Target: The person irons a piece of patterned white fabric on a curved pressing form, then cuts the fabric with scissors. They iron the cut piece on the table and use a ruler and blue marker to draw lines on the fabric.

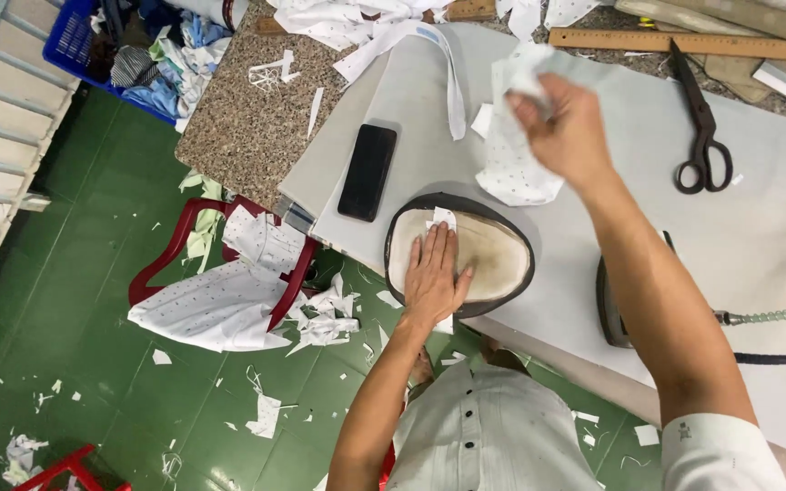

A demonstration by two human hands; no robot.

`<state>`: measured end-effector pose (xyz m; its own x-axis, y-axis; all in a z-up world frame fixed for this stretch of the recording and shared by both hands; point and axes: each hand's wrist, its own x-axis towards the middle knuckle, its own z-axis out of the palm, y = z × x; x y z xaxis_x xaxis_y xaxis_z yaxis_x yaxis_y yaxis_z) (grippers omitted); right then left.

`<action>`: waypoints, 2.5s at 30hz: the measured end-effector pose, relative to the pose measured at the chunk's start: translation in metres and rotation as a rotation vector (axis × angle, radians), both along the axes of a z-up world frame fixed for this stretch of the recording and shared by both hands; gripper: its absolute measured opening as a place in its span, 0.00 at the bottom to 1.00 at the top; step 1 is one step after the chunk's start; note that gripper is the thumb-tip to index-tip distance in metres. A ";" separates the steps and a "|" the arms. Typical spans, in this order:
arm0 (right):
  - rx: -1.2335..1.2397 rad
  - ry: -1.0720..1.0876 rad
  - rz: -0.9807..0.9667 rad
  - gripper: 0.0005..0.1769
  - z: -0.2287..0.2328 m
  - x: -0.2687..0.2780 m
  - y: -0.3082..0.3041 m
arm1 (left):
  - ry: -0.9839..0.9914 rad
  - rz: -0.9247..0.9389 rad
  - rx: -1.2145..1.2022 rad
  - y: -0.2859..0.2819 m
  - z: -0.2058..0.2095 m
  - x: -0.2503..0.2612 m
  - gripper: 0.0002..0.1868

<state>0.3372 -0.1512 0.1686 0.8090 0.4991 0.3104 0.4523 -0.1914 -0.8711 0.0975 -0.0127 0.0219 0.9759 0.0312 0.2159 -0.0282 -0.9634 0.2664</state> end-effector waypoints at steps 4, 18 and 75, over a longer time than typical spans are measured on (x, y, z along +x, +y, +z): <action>-0.109 -0.316 0.215 0.15 -0.002 -0.110 0.000 | 0.171 -0.060 -0.131 0.021 -0.031 -0.004 0.41; -0.481 -0.267 0.223 0.21 -0.105 -0.205 -0.056 | 0.484 -0.274 -0.192 0.071 -0.016 0.005 0.58; -0.940 0.253 -0.145 0.35 0.020 -0.183 -0.124 | 0.398 -0.237 -0.281 0.077 -0.025 -0.001 0.37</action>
<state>0.1540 -0.2751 0.1881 0.8696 0.3451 -0.3532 0.1909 -0.8946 -0.4040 0.0963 0.0648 -0.0026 0.9678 -0.1968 -0.1569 -0.0808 -0.8332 0.5470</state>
